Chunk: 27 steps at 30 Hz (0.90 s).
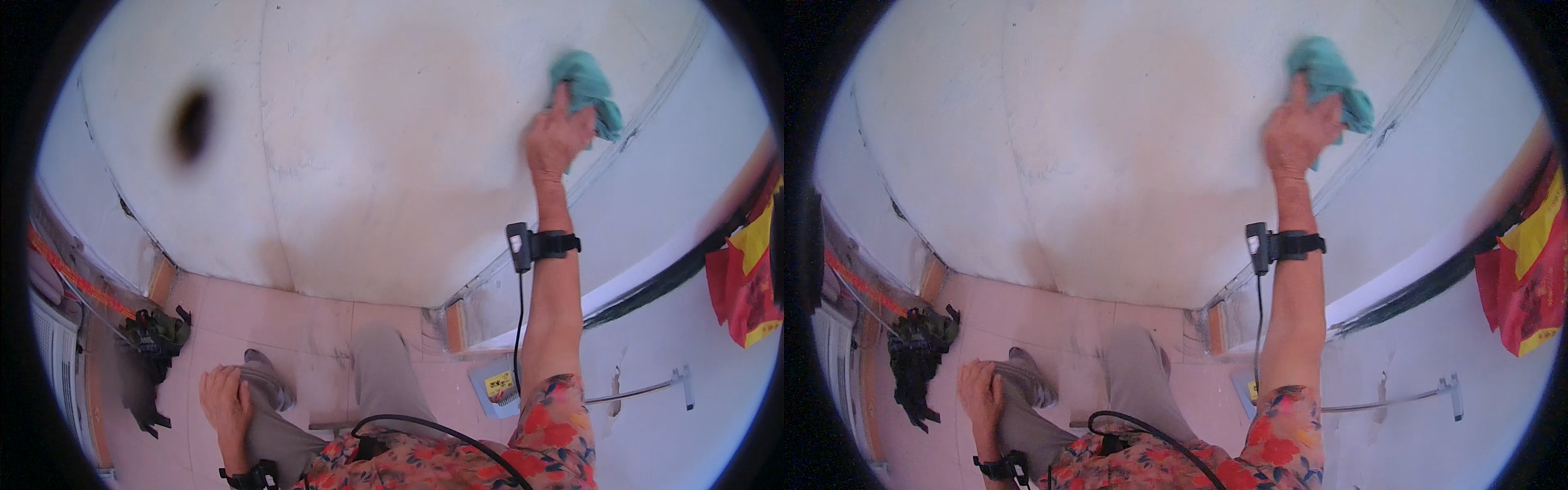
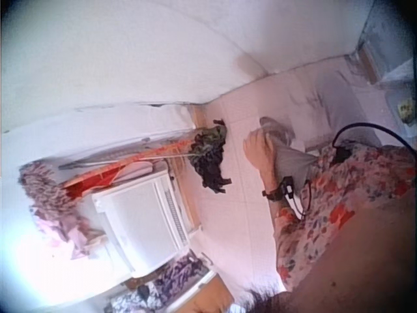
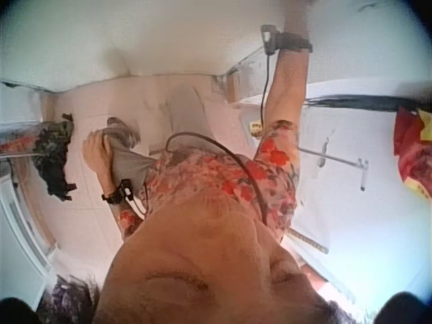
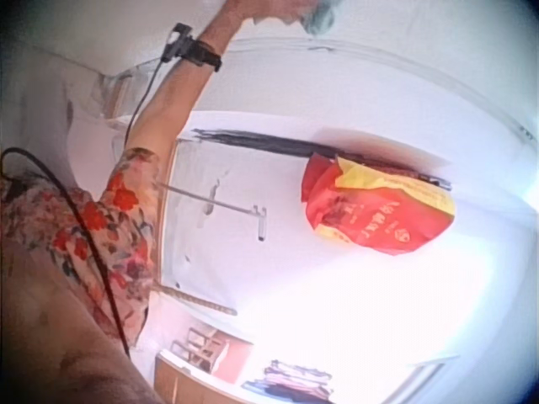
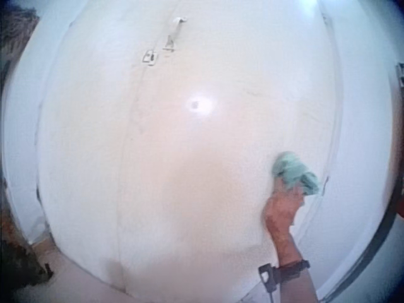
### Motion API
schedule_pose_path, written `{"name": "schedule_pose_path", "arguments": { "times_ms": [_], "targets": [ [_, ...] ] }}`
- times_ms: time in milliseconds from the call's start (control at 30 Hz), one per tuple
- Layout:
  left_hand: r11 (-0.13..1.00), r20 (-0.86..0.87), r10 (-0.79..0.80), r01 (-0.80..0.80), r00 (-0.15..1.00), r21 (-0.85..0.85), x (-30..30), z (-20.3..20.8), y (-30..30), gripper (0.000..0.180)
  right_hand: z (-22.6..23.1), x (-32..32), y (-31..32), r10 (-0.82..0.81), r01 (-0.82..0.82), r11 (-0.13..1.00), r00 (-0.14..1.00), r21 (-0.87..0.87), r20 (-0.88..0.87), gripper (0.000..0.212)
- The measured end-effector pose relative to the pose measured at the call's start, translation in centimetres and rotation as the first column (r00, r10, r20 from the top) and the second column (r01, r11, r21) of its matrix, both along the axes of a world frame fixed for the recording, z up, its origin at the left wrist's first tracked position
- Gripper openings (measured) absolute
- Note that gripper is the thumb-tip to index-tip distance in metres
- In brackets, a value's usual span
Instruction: The person cleans a wall and a door frame by hand using a blue cloth, repeatedly wiping different sections of the white surface and then turning the cloth over to continue.
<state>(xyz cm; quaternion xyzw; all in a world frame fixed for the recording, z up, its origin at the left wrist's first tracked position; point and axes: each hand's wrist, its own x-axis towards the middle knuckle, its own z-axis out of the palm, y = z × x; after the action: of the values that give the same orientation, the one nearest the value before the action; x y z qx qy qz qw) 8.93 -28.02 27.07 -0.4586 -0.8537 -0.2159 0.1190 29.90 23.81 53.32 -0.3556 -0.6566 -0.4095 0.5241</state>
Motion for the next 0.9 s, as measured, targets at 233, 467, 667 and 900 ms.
{"name": "schedule_pose_path", "arguments": {
  "times_ms": [233, 467, 667, 900],
  "targets": [
    [1.0, 0.046, -0.01, 0.009, 0.999, 0.009, 0.4, 0.6, 1.1, 0.022, -4.4, 7.3, 3.6, 0.141, -0.156, 0.986, 0.968, -0.059, -0.209, 0.053],
    [0.999, 0.024, -0.039, 0.038, 0.999, 0.021, 0.9, 1.0, 2.5, 0.023, -7.1, 2.0, -3.2, 0.306, -0.263, 0.942, 0.929, -0.208, 0.209, 0.054],
    [1.0, 0.002, -0.001, 0.001, 1.0, 0.009, 0.6, 0.7, 1.2, 0.023, -5.3, 1.6, 0.1, 0.136, -0.151, 0.983, 0.98, -0.101, -0.143, 0.054],
    [1.0, 0.007, 0.012, -0.012, 1.0, 0.006, 0.1, 0.3, 0.3, 0.023, -17.8, 5.7, 1.7, -0.04, -0.211, 0.889, 0.848, -0.406, -0.528, 0.062]
  ]
}}
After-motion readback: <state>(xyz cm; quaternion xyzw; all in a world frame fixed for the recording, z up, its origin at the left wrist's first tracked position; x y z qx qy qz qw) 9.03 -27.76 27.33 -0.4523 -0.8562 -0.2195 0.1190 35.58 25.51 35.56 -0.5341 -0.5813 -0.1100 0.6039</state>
